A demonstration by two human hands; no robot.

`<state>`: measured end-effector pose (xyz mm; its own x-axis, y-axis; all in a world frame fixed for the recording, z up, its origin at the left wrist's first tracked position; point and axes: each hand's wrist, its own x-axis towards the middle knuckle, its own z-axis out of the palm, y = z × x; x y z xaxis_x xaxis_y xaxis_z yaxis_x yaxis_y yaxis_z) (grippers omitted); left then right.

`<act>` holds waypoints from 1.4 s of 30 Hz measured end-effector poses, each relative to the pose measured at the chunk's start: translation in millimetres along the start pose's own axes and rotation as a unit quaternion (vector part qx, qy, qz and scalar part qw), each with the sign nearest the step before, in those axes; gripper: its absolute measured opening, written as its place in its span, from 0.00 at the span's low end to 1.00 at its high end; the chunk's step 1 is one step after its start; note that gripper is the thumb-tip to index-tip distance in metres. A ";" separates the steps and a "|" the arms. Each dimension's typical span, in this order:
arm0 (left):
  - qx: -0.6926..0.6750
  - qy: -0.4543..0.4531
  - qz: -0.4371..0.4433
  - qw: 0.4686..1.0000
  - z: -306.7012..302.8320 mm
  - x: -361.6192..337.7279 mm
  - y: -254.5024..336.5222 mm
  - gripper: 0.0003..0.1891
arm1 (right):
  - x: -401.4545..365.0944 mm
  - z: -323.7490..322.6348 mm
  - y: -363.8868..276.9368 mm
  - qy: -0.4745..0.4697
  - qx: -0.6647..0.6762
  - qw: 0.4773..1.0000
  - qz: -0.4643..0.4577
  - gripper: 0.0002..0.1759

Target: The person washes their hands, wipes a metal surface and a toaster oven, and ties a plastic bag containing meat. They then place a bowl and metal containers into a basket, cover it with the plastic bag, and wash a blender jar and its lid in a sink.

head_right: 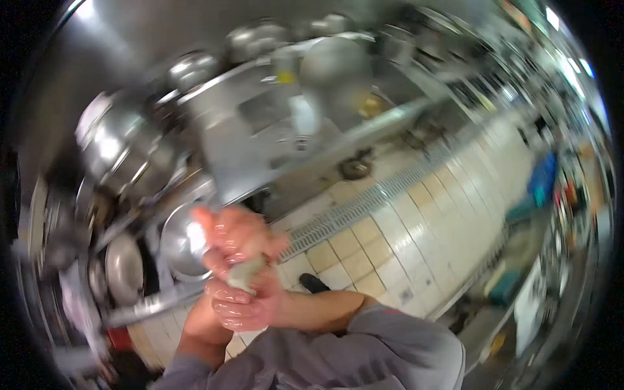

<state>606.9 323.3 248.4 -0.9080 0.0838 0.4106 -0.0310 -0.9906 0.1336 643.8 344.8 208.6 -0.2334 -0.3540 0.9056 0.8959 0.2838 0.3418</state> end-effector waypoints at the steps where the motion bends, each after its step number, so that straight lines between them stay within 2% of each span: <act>1: 0.037 -0.039 -0.044 0.998 -30.4 15.7 11.4 0.28 | -20.1 16.7 -23.0 0.054 -0.030 0.998 0.025 0.22; 2: 0.127 0.010 -0.057 0.990 -54.1 21.7 21.0 0.31 | -38.4 45.3 -45.3 0.220 -0.108 0.969 0.011 0.14; 3: 0.161 0.076 -0.081 0.981 -67.8 31.5 23.5 0.32 | -56.7 74.9 -66.8 0.381 -0.177 0.907 0.022 0.11; 4: 0.280 0.080 -0.110 0.950 -96.3 41.8 27.1 0.32 | -62.2 92.6 -91.2 0.495 -0.210 0.843 0.019 0.16; 6: 0.458 0.180 -0.149 0.858 -121.4 60.0 27.3 0.30 | -75.2 101.2 -142.1 0.618 -0.351 0.697 0.090 0.21; 7: 0.537 0.214 -0.173 0.798 -143.7 67.0 28.4 0.30 | -82.7 102.8 -162.0 0.675 -0.397 0.607 0.132 0.24; 8: 0.611 0.246 -0.184 0.729 -170.3 79.6 27.1 0.29 | -86.6 109.0 -179.7 0.713 -0.528 0.437 0.148 0.21; 9: 0.706 0.233 -0.145 0.653 -199.3 87.1 24.7 0.28 | -99.0 107.0 -201.3 0.605 -0.749 0.239 0.125 0.15; 10: 0.789 0.213 -0.098 0.567 -233.3 92.1 20.2 0.28 | -113.6 100.4 -226.5 0.614 -0.763 0.139 0.144 0.15; 11: 0.859 0.191 -0.050 0.472 -267.6 99.4 15.0 0.27 | -126.0 98.8 -248.8 0.619 -0.767 0.040 0.161 0.22; 13: 0.847 0.245 0.045 0.470 -347.7 103.4 11.9 0.26 | -135.2 111.7 -275.0 0.581 -0.787 -0.083 0.191 0.21; 14: 0.836 0.277 0.097 0.463 -367.2 104.2 19.1 0.25 | -125.4 125.6 -268.1 0.570 -0.783 -0.142 0.205 0.21; 15: 0.696 0.389 0.042 0.602 -356.8 98.7 6.2 0.23 | -118.7 135.2 -247.7 0.550 -0.780 -0.195 0.227 0.21; 16: 0.515 0.486 0.014 0.706 -335.8 87.5 -15.0 0.22 | -152.7 126.3 -261.9 0.512 -0.804 -0.227 0.202 0.21; 17: 0.593 0.416 -0.012 0.689 -340.1 64.9 -22.1 0.13 | -170.7 121.6 -268.2 0.482 -0.782 -0.288 0.272 0.20; 18: 0.667 0.367 -0.041 0.648 -344.2 41.0 -22.9 0.06 | -192.3 124.6 -257.8 0.412 -0.843 -0.282 0.199 0.16; 19: 0.740 0.254 -0.035 0.622 -254.9 31.1 -24.2 0.03 | -244.3 124.7 -292.2 0.466 -0.759 -0.255 0.376 0.17; 20: 0.761 0.274 -0.132 0.574 -196.0 18.9 -19.8 0.06 | -266.3 132.4 -280.0 0.380 -0.869 -0.206 0.239 0.17; 21: 0.735 0.223 -0.075 0.636 -225.2 -28.2 -18.1 0.12 | -235.7 135.1 -253.2 0.510 -0.745 -0.227 0.366 0.17; 22: 0.804 0.211 -0.022 0.555 -251.3 -88.0 -21.5 0.17 | -189.6 130.8 -192.1 0.467 -0.821 -0.168 0.282 0.14; 23: 0.778 0.226 -0.114 0.575 -219.3 -126.8 8.0 0.19 | -284.3 129.7 -233.6 0.255 -0.790 -0.338 0.443 0.18; 24: 0.735 0.216 -0.209 0.608 -184.3 -166.6 25.3 0.21 | -318.1 121.1 -221.0 0.395 -0.797 -0.274 0.366 0.28; 25: 0.711 0.256 -0.205 0.622 -174.8 -213.9 45.9 0.22 | -335.6 105.8 -199.0 0.457 -0.758 -0.272 0.377 0.36; 26: 0.689 0.282 -0.206 0.635 -167.3 -266.1 61.1 0.24 | -329.0 82.1 -157.2 0.460 -0.759 -0.222 0.405 0.40; 28: 0.630 0.336 -0.146 0.685 -141.1 -366.8 102.6 0.26 | -288.9 6.8 -73.4 0.445 -0.779 -0.073 0.435 0.42; 30: 0.584 0.396 -0.116 0.700 -96.0 -455.7 140.2 0.30 | -273.7 -80.5 -11.2 0.413 -0.753 -0.026 0.511 0.38; 32: 0.557 0.433 -0.098 0.702 -69.1 -531.9 175.8 0.31 | -235.0 -177.9 55.9 0.439 -0.742 0.078 0.501 0.38; 33: 0.540 0.454 -0.097 0.702 -54.1 -561.4 184.5 0.32 | -199.4 -221.0 94.6 0.456 -0.719 0.096 0.516 0.38; 34: 0.566 0.469 -0.083 0.673 -41.5 -584.0 189.5 0.32 | -168.7 -257.7 127.1 0.472 -0.698 0.115 0.526 0.38; 36: 0.632 0.482 -0.058 0.604 -23.8 -620.3 216.7 0.31 | -154.0 -324.6 157.7 0.375 -0.731 0.218 0.526 0.42; 37: 0.549 0.485 -0.034 0.680 -16.4 -637.8 232.0 0.29 | -137.5 -354.5 166.2 0.340 -0.733 0.232 0.542 0.42; 39: 0.389 0.500 0.035 0.773 10.8 -676.1 254.9 0.27 | -117.0 -397.0 189.3 0.280 -0.712 0.262 0.588 0.42; 40: 0.315 0.502 0.072 0.802 24.8 -693.8 281.4 0.27 | -109.3 -424.4 193.7 0.328 -0.665 0.316 0.591 0.41; 41: 0.307 0.523 0.087 0.791 23.3 -718.9 298.1 0.26 | -105.7 -447.9 195.1 0.374 -0.612 0.370 0.590 0.40; 42: 0.290 0.508 0.097 0.805 25.4 -741.7 315.5 0.26 | -106.1 -468.3 196.8 0.418 -0.552 0.419 0.587 0.39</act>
<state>1281.2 -48.5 8.8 -0.7541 -0.4906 -0.4366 0.0858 -0.7327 0.6751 1021.9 20.9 62.4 0.4135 -0.8680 -0.2748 -0.0555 0.2772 -0.9592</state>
